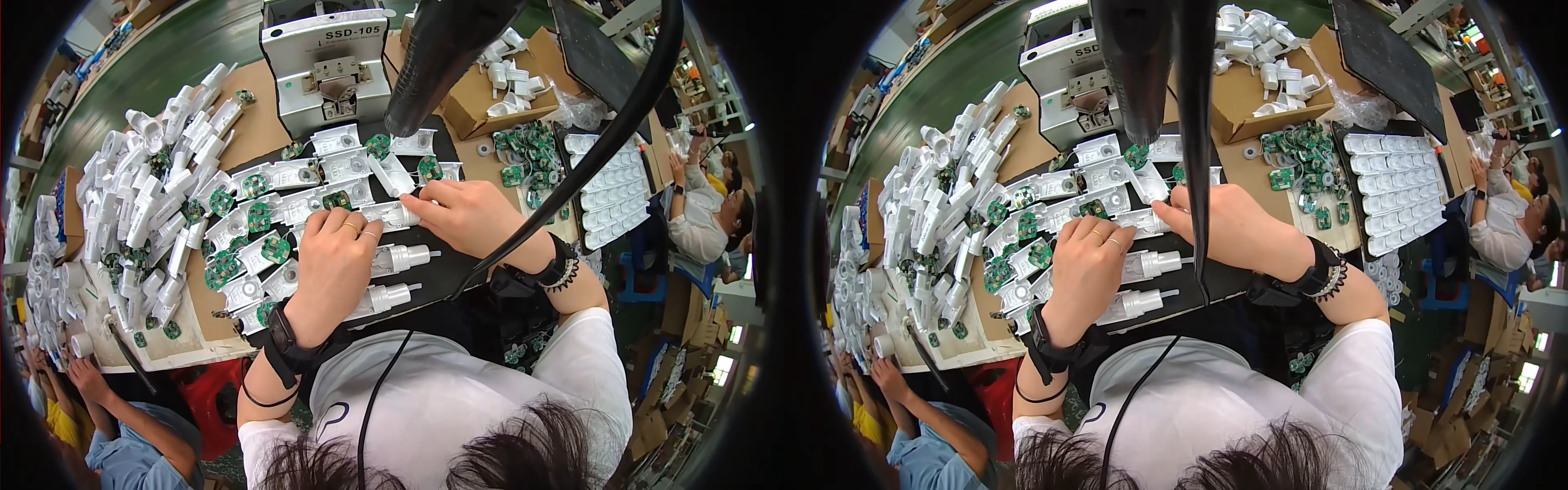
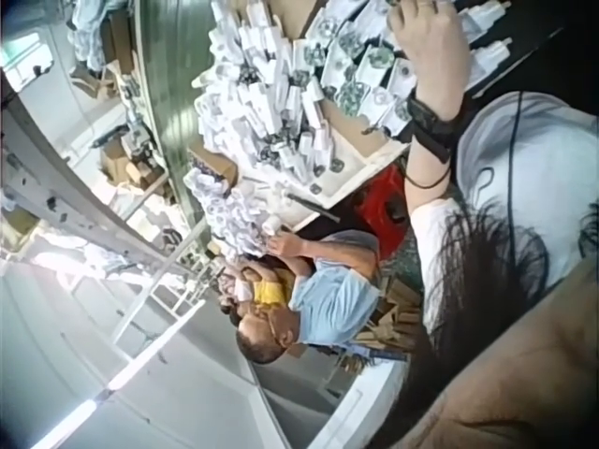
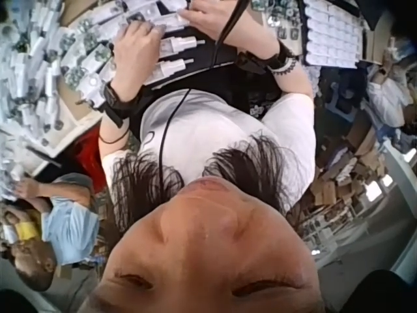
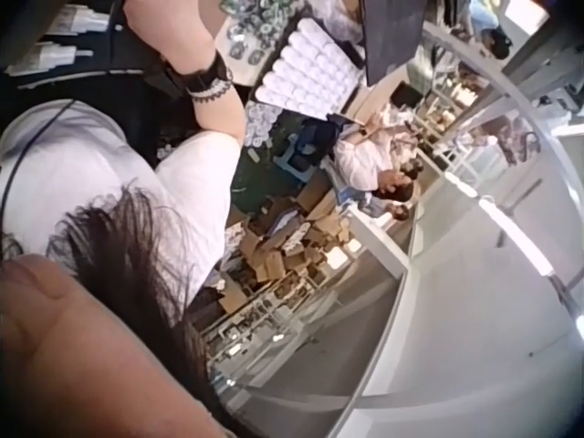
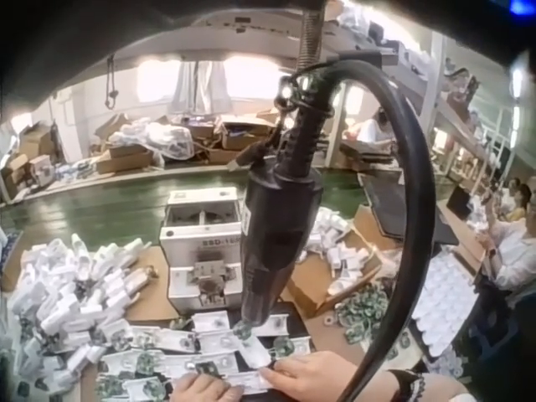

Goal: The person assembles electronic devices by fitting circuit boards into plastic housings, attaching white plastic nozzles, and securing the assemblies with a power screwdriver.

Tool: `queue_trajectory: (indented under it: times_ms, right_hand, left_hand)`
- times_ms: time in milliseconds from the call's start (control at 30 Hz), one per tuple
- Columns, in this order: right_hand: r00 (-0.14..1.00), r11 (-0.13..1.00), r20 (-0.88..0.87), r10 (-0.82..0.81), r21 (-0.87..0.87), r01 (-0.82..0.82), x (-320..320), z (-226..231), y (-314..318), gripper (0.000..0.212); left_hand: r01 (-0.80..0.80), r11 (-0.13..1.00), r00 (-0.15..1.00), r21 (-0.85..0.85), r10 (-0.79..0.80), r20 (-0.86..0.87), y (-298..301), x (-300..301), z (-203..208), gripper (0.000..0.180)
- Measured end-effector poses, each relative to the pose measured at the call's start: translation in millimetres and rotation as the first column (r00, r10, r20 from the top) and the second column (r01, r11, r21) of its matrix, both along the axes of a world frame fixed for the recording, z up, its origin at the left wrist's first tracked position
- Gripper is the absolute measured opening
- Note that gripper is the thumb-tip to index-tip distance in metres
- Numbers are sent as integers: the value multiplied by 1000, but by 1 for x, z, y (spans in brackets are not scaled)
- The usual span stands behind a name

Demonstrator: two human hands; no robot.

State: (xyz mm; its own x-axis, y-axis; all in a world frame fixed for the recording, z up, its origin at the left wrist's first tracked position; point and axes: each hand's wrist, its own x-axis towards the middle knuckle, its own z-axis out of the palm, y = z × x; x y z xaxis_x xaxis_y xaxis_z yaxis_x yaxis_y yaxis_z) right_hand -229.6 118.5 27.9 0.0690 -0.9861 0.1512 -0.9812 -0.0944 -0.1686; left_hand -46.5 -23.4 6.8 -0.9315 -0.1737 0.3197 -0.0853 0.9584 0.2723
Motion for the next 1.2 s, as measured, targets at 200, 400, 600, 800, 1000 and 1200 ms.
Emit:
queue_trajectory:
  times_ms: [200, 400, 600, 800, 1000, 1200]
  right_hand:
    - [1000, 1000, 4, 1, 12, -1, -2, 0, 0, 32]
    - [992, 996, 116, 40, -78, -31, -14, 16, 1, 30]
    - [870, 812, 419, -259, -394, 431, -105, 36, -5, 25]
    - [796, 804, -115, -594, -115, 583, -201, 16, -20, 26]
    - [622, 783, -569, -538, -65, 618, -222, -26, -48, 40]
    - [722, 796, -351, -597, -147, 587, -185, -6, -48, 32]
  left_hand:
    - [18, 998, 1000, 57, -17, -19, 8, -2, 7, 22]
    - [35, 999, 999, 42, -35, 2, 4, -2, 12, 31]
    - [39, 998, 999, 52, -39, 10, 6, 1, 14, 26]
    - [29, 998, 999, 59, -30, 24, 10, 2, 15, 26]
    - [29, 996, 1000, 81, -30, 3, 10, 1, 12, 25]
    - [13, 996, 999, 87, -11, -31, 11, 2, 6, 24]
